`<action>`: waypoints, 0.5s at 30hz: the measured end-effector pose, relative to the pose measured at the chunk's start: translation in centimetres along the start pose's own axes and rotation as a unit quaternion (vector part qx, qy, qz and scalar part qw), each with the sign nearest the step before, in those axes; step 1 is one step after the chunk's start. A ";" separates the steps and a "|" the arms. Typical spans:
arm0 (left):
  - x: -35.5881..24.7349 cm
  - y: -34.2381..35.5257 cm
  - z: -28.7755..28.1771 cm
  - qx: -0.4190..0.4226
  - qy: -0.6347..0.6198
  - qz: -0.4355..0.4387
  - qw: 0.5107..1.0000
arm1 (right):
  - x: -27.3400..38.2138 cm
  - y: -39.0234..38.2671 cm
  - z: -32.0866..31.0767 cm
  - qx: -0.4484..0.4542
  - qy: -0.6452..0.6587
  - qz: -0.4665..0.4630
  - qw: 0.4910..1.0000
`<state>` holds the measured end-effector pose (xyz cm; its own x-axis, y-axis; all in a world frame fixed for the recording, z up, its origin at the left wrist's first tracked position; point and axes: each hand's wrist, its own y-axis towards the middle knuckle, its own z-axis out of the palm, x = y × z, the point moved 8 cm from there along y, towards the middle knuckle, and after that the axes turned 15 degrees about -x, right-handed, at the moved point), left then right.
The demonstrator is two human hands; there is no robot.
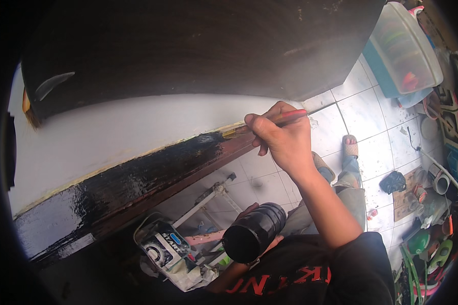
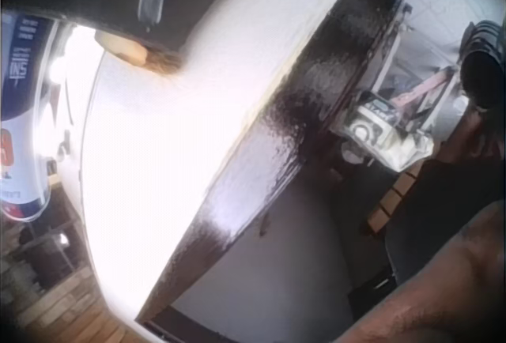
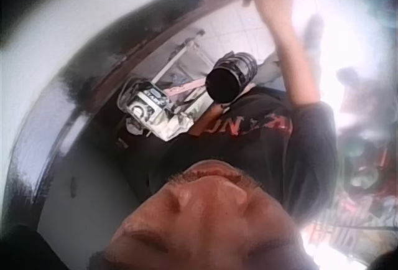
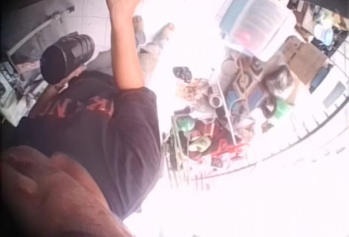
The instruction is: The person paints a door frame with black paint using a brush. They repeatedly dip the brush into a paint can and apply paint to the vertical and horizontal sections of the frame.
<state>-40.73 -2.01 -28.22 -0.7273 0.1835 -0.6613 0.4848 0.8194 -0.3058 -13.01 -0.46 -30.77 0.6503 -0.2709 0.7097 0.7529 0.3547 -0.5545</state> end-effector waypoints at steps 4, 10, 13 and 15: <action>-0.4 0.2 -0.1 -0.016 0.034 0.071 0.997 | -2.0 1.1 -0.8 -0.001 -0.027 0.020 0.999; -1.6 0.5 0.4 0.015 0.059 0.073 0.995 | -3.8 2.4 -2.1 -0.015 -0.063 0.020 0.998; -2.0 0.8 0.6 0.018 0.056 0.091 0.994 | -5.0 3.3 -3.6 -0.035 -0.106 0.017 0.994; -1.8 0.8 0.6 0.019 0.053 0.076 0.996 | -4.6 3.3 -4.2 -0.055 -0.103 0.007 0.993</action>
<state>-38.74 -2.06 -27.69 -0.6909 0.3619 -0.6259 0.6094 0.7572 -0.2349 -13.09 -1.81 -37.66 0.6345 -0.0735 0.7694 0.7580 0.2538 -0.6008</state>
